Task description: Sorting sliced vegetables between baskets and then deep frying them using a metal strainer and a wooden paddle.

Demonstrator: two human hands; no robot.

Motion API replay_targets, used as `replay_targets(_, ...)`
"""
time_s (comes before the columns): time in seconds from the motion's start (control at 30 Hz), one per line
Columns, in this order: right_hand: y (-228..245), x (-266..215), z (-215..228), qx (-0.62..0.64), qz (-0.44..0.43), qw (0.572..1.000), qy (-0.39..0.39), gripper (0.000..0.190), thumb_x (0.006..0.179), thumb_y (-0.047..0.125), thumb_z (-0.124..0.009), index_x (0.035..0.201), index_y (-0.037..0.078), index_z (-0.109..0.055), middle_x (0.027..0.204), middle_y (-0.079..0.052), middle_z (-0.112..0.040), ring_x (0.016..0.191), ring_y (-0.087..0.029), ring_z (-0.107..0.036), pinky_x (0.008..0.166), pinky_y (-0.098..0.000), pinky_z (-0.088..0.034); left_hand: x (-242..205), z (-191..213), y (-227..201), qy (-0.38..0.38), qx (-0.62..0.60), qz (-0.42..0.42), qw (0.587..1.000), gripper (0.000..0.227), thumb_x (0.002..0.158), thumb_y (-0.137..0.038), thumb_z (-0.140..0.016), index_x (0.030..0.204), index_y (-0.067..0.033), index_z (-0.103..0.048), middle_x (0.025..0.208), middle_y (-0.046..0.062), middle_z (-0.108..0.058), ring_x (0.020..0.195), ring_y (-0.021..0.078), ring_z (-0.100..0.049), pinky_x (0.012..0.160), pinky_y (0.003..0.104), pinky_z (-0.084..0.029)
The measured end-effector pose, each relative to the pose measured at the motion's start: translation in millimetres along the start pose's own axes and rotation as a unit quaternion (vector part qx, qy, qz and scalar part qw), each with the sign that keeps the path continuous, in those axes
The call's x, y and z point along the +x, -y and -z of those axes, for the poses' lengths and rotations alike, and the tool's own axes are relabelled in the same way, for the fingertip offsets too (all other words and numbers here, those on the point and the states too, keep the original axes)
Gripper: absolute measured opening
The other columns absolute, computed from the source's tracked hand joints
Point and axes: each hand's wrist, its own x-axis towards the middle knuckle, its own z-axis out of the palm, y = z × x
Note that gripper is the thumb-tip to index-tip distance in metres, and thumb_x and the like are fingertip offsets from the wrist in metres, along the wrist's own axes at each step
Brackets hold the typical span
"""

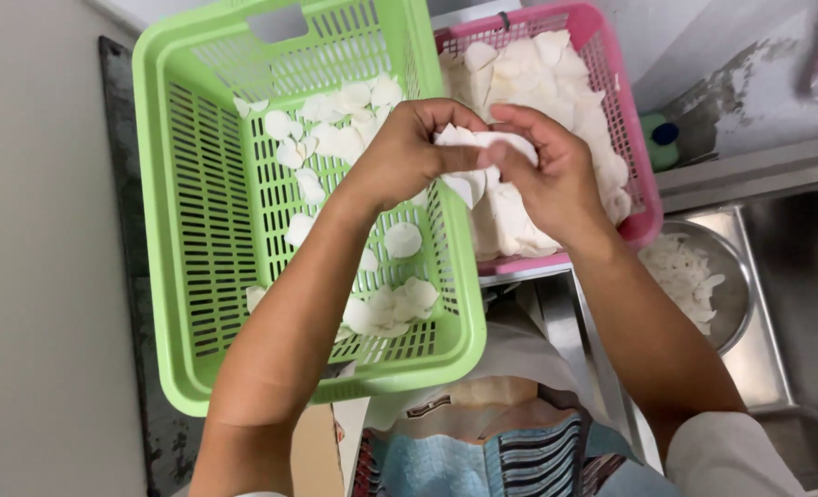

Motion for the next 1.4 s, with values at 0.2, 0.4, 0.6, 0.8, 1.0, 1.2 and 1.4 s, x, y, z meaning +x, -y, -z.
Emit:
replay_targets(0.2,-16.1,37.2,32.8,0.065,-0.091,0.984,-0.141,0.016,0.102,0.012,-0.071,0.114,0.0,-0.069,0.083,-0.011,-0.071,0.062,-0.015,-0.072,0.05,-0.0247,-0.065,35.5,-1.2,29.5,-0.054,-0.023,0.042,0.997,0.021,0.078,-0.004,-0.087,0.097,-0.0054,-0.078,0.068,0.004,-0.067,0.055,0.0089,-0.064,0.048,0.019,-0.057)
replay_targets(0.4,-31.2,59.4,69.6,0.07,-0.167,0.98,-0.088,0.024,0.094,0.009,-0.073,0.116,0.015,-0.066,0.114,-0.002,-0.07,0.109,-0.021,-0.069,0.099,-0.0326,-0.053,47.9,-9.1,26.6,-0.088,-0.033,0.091,0.991,0.012,0.086,-0.005,-0.084,0.091,-0.012,-0.076,0.077,-0.003,-0.063,0.06,0.0062,-0.052,0.051,0.02,-0.044)
replay_targets(0.6,-35.8,71.4,90.0,0.188,-0.226,0.956,-0.017,0.05,0.089,-0.007,-0.062,0.135,0.01,-0.055,0.14,-0.011,-0.044,0.105,-0.027,-0.068,0.089,-0.0308,-0.061,61.0,-13.4,32.5,-0.113,-0.022,0.109,0.987,0.011,0.087,-0.008,-0.081,0.095,-0.0117,-0.076,0.086,0.0,-0.069,0.067,0.0083,-0.061,0.053,0.022,-0.054)
replay_targets(0.8,-33.2,80.2,91.4,-0.179,-0.23,0.956,0.033,0.05,0.104,0.0,-0.037,0.151,0.015,-0.043,0.108,-0.01,-0.045,0.097,-0.025,-0.076,0.066,-0.03,-0.058,63.8,-16.0,34.6,-0.129,-0.036,0.12,0.984,0.009,0.092,-0.007,-0.074,0.1,-0.0101,-0.073,0.085,0.003,-0.073,0.07,0.0115,-0.07,0.055,0.026,-0.061)
replay_targets(1.0,-53.3,61.9,133.1,-0.385,-0.035,0.918,0.09,0.057,0.088,-0.025,-0.037,0.136,0.001,-0.054,0.136,-0.019,-0.041,0.105,-0.028,-0.061,0.088,-0.0369,-0.055,63.0,-12.9,52.8,-0.121,-0.042,0.079,0.989,0.011,0.094,-0.002,-0.071,0.102,-0.0093,-0.074,0.083,-0.004,-0.064,0.062,0.0035,-0.047,0.054,0.02,-0.038)
replay_targets(1.2,-53.3,5.1,95.4,-0.477,-0.131,0.846,0.198,0.043,0.096,0.008,-0.055,0.138,0.002,-0.059,0.129,-0.019,-0.064,0.113,-0.034,-0.062,0.095,-0.045,-0.053,69.1,-21.8,63.3,-0.131,-0.065,0.09,0.985,0.017,0.092,0.004,-0.072,0.104,-0.0079,-0.075,0.09,0.001,-0.072,0.071,0.0084,-0.062,0.059,0.022,-0.051)
replay_targets(1.4,-39.1,-3.0,91.2,-0.376,-0.178,0.905,0.09,0.009,0.101,0.022,-0.067,0.1,0.013,-0.065,0.103,0.0,-0.064,0.079,-0.019,-0.05,0.064,-0.0372,-0.04,74.9,-30.5,59.7,-0.132,-0.071,0.065,0.987,0.022,0.088,0.009,-0.072,0.101,-0.008,-0.076,0.095,0.001,-0.074,0.079,0.0105,-0.066,0.065,0.023,-0.056)
